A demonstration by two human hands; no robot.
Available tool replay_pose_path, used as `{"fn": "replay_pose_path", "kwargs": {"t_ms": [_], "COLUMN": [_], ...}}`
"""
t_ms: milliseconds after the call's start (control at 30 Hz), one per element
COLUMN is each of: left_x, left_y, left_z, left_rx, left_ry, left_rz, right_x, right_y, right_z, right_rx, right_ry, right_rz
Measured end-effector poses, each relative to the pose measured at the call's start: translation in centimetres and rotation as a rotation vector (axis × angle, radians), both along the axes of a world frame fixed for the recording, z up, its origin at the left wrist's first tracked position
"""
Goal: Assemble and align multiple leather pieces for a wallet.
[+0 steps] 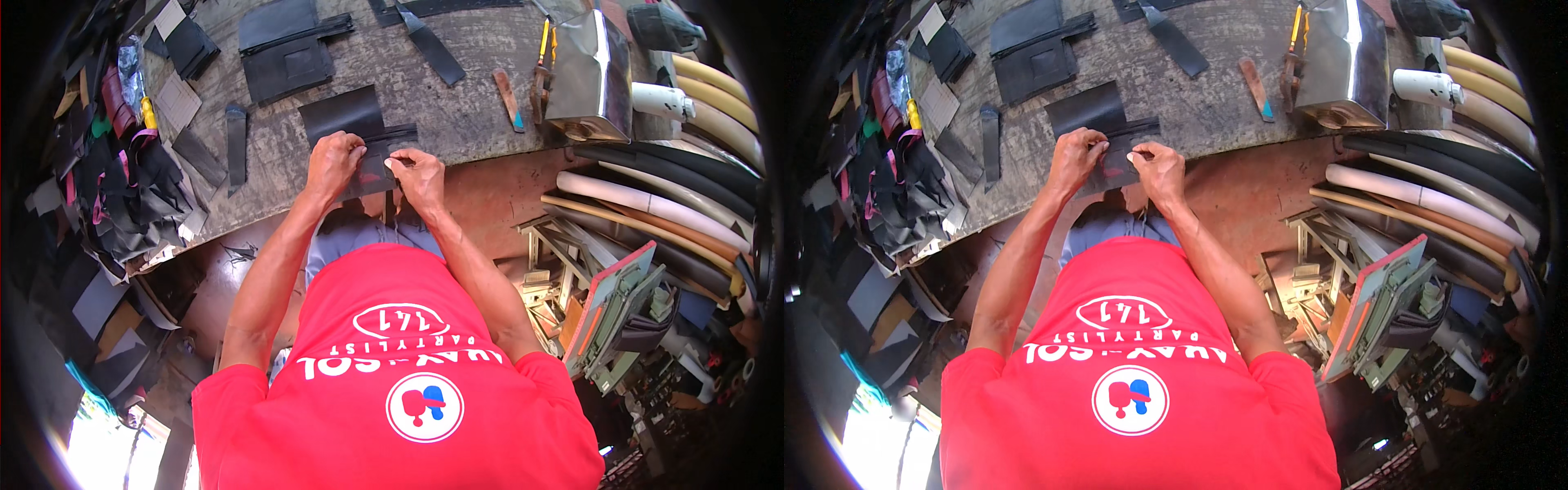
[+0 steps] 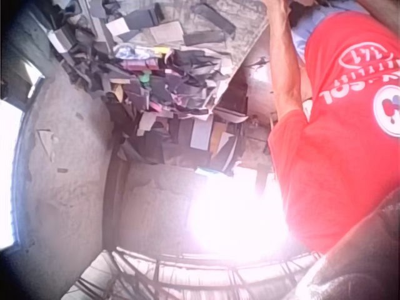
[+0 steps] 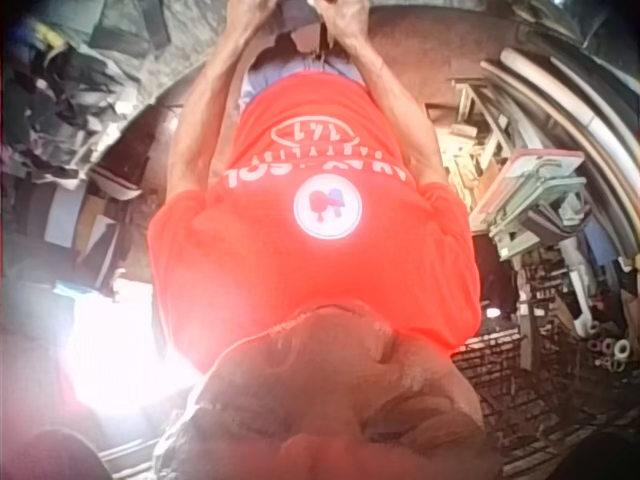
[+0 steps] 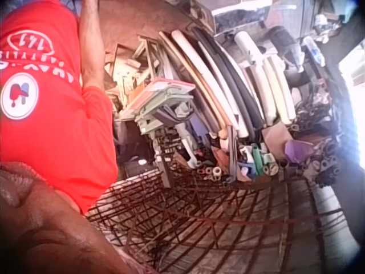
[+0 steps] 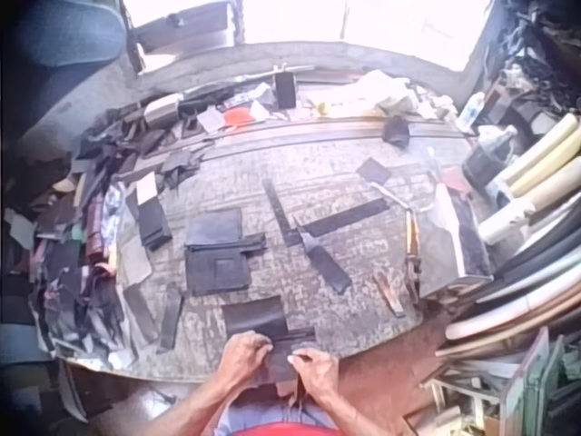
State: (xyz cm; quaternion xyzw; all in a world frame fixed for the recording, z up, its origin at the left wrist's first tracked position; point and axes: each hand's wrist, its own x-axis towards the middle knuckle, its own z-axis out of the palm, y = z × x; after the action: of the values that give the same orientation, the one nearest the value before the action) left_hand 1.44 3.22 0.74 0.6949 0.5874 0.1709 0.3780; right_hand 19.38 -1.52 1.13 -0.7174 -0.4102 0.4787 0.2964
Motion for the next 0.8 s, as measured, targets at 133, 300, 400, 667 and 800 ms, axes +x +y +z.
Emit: {"fn": "replay_pose_path", "kwargs": {"t_ms": [133,300,400,667,800], "left_x": [0.2,0.5,0.6,0.8,0.8], "left_y": [0.0,-0.2,-0.3,-0.5,-0.4], "left_z": [0.1,0.0,0.0,-0.3,0.0], "left_rx": [-0.065,-0.067,-0.04,-0.007,-0.005], "left_ry": [0.011,0.035,0.041,0.049,0.053], "left_rz": [0.036,0.061,0.064,0.072,0.063], "right_x": [0.0,0.2,0.2,0.3,0.4], "right_y": [0.0,0.1,0.3,0.3,0.4], "right_z": [0.1,-0.1,-0.2,-0.9,-0.7], "right_rx": [0.004,-0.028,-0.043,-0.075,-0.064], "right_ry": [-0.013,0.031,0.023,0.05,0.043], "right_rz": [0.001,-0.018,-0.009,-0.017,-0.008]}}
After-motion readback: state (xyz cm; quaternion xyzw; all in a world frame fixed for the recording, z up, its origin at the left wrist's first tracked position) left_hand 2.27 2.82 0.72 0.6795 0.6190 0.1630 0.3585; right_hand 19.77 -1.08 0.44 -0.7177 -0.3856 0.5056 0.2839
